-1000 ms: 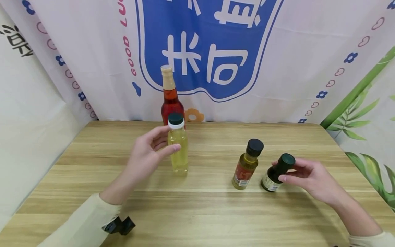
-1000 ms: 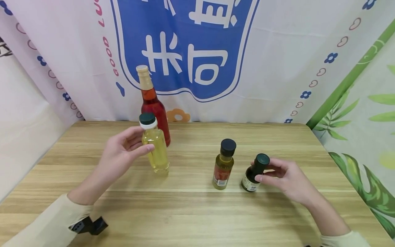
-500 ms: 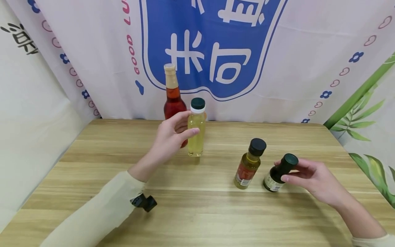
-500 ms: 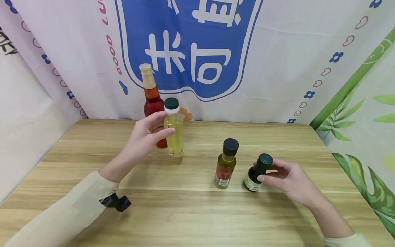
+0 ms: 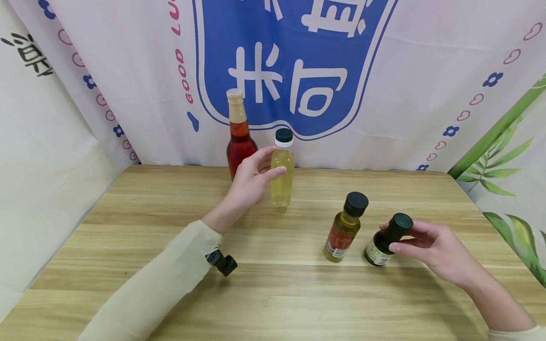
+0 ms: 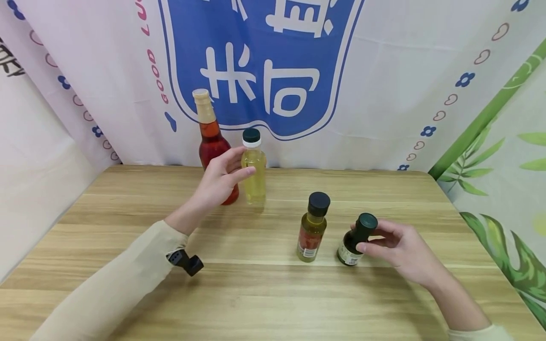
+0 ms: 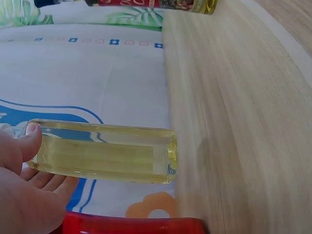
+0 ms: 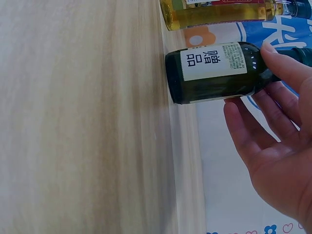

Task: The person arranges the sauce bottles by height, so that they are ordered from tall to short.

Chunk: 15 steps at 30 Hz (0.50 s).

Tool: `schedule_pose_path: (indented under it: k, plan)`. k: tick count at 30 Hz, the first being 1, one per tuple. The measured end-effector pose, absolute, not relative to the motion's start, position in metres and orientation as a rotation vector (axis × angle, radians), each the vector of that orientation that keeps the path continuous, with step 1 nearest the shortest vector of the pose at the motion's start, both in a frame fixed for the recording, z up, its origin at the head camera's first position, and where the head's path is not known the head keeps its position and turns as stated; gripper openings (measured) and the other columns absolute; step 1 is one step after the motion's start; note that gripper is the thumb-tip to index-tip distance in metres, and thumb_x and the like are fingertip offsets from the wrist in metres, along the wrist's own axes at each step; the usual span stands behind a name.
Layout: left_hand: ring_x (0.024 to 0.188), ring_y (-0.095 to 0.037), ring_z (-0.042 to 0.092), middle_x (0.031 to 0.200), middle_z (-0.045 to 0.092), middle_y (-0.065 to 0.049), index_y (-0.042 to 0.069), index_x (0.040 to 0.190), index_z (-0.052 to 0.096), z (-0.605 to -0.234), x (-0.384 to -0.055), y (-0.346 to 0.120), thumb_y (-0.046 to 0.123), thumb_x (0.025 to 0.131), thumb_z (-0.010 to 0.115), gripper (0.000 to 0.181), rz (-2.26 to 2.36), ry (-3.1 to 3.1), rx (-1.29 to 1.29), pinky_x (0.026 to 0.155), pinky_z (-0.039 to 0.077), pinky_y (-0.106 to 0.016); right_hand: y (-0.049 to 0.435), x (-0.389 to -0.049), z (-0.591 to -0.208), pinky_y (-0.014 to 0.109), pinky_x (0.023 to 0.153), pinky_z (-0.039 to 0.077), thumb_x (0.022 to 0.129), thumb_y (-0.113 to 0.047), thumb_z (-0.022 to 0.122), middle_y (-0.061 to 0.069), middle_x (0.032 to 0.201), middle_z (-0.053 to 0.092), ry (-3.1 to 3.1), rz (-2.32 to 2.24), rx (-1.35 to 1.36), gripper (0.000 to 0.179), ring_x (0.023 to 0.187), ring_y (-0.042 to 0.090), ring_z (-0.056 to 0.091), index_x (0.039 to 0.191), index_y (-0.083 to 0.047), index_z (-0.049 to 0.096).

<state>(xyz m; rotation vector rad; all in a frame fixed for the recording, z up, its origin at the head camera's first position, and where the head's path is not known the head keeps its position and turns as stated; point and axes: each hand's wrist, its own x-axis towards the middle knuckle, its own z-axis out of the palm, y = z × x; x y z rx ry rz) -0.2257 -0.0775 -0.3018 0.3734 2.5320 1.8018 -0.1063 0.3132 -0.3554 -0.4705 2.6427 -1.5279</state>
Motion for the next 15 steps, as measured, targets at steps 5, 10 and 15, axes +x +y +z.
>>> schedule_pose_path:
  k: [5, 10, 15]
  plan:
    - [0.145, -0.024, 0.057, 0.16, 0.056, -0.006, 0.018, 0.161, 0.046, -0.311, -0.234, -0.075, 0.019, 0.102, 0.072, 0.064, 1.8, 2.516, 0.345, 0.123, 0.047, -0.04, 0.313, -0.105, -0.357, 0.022, 0.088, 0.064, 0.096, -0.003, 0.076, -0.015, 0.128, 0.076, 2.649, -1.531, -0.49, 0.04, 0.11, 0.006, 0.076, 0.135, 0.002, 0.068]
    - [0.145, -0.025, 0.057, 0.159, 0.057, -0.006, 0.019, 0.161, 0.046, -0.317, -0.239, -0.072, 0.019, 0.102, 0.072, 0.064, 1.812, 2.51, 0.329, 0.123, 0.048, -0.04, 0.314, -0.105, -0.357, 0.022, 0.088, 0.064, 0.097, -0.003, 0.075, -0.016, 0.128, 0.076, 2.642, -1.536, -0.485, 0.039, 0.11, 0.007, 0.076, 0.136, 0.002, 0.068]
    - [0.144, -0.025, 0.058, 0.158, 0.058, -0.006, 0.019, 0.159, 0.049, -0.323, -0.243, -0.072, 0.017, 0.102, 0.072, 0.061, 1.812, 2.515, 0.35, 0.123, 0.048, -0.041, 0.314, -0.105, -0.356, 0.022, 0.088, 0.064, 0.098, -0.005, 0.075, -0.015, 0.128, 0.076, 2.651, -1.517, -0.478, 0.039, 0.11, 0.006, 0.076, 0.136, 0.001, 0.068]
